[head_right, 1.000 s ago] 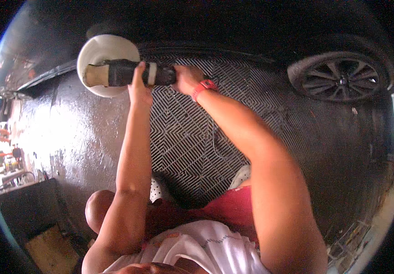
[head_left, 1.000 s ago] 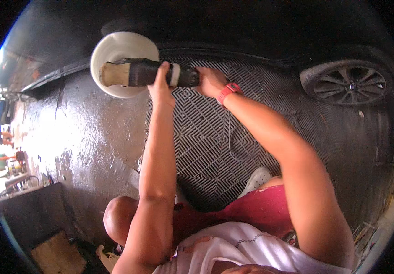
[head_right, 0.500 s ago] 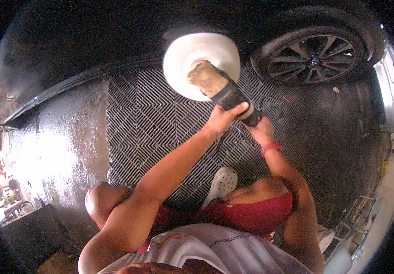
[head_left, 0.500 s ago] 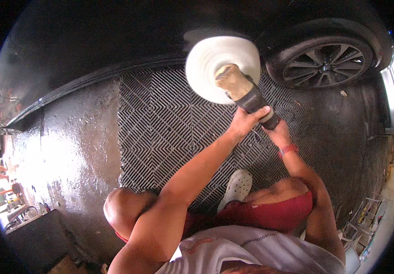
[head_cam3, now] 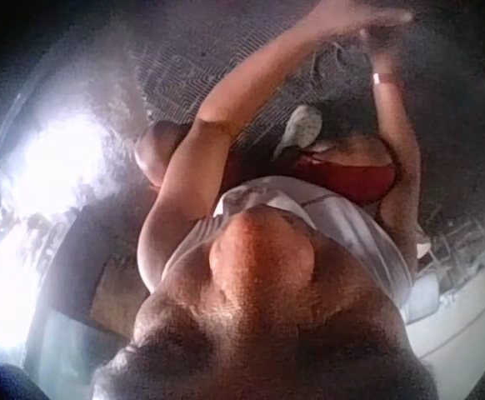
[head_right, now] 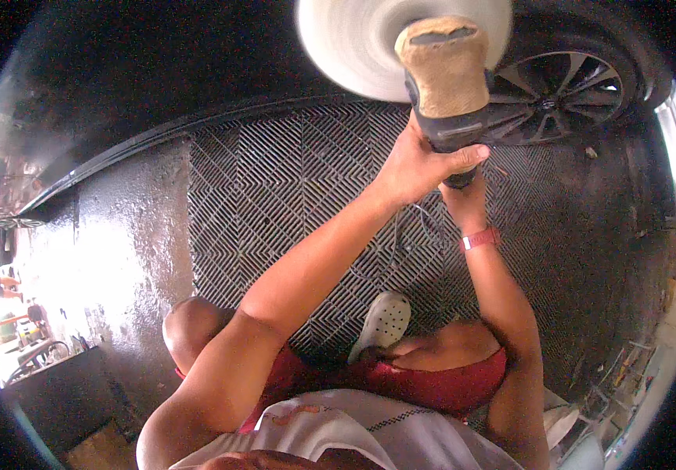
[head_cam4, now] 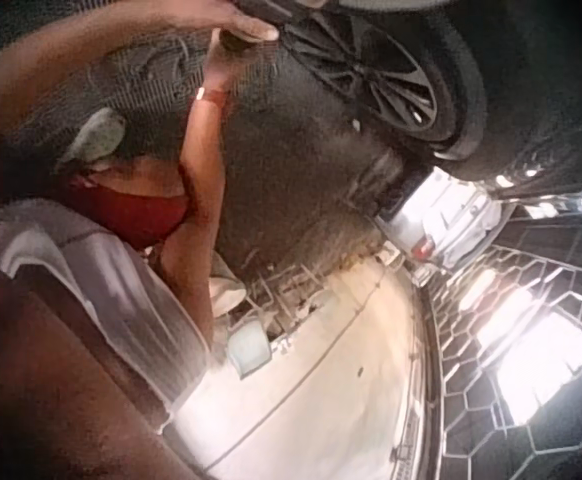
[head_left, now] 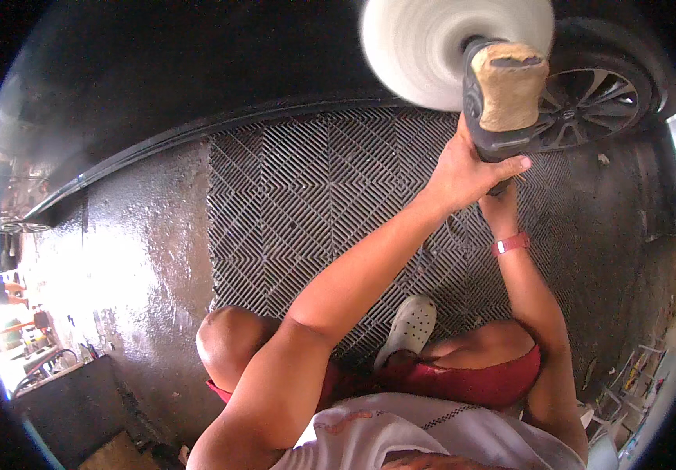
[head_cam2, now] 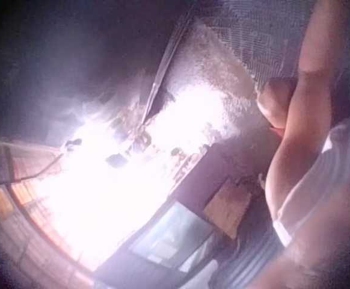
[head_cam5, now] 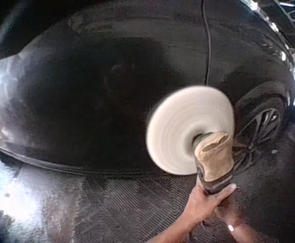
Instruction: The person uses a rotary polisher to buff the side panel of a black car. They apply a white polishing compound from a bottle onto the car's surface and the polishing pad, then continue buffing the area with the machine.
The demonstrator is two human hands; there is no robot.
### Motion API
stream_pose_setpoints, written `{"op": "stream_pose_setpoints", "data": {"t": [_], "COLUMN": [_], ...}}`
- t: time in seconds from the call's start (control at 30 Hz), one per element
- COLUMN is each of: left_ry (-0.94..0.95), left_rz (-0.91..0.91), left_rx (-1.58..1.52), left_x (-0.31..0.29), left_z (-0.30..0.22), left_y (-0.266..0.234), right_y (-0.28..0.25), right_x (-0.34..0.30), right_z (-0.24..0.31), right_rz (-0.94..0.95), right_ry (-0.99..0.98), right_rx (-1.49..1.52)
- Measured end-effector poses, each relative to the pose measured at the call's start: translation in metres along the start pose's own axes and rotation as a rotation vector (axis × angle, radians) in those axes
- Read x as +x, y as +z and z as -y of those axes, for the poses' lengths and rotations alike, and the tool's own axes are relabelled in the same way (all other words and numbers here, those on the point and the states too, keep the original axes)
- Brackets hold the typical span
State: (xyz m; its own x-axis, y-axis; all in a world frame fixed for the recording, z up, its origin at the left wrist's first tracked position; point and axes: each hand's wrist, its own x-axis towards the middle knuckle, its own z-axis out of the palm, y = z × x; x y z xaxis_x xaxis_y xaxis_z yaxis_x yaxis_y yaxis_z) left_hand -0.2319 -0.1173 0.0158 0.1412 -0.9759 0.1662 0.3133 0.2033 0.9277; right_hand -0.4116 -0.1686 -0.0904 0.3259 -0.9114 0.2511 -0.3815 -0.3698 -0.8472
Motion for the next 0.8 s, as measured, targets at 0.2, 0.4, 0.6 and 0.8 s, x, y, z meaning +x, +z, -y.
{"op": "stream_pose_setpoints", "data": {"t": [0.2,0.4,0.6,0.8], "left_ry": [-0.177,-0.336,-0.037,0.093], "left_rz": [-0.199,-0.391,-0.209,-0.352], "left_rx": [-0.170,-0.331,-0.074,-0.182], "left_x": [-0.045,-0.081,-0.045,-0.038], "left_z": [0.065,0.062,0.002,-0.022], "left_y": [-0.048,-0.086,-0.103,-0.108], "right_y": [0.029,0.066,0.093,0.103], "right_x": [-0.019,-0.028,0.008,0.037], "right_z": [-0.013,-0.012,0.023,0.075], "right_rz": [0.112,0.234,0.085,0.100], "right_ry": [-0.011,0.082,-0.197,-0.266], "right_rx": [-0.284,-0.548,-0.038,-0.159]}}
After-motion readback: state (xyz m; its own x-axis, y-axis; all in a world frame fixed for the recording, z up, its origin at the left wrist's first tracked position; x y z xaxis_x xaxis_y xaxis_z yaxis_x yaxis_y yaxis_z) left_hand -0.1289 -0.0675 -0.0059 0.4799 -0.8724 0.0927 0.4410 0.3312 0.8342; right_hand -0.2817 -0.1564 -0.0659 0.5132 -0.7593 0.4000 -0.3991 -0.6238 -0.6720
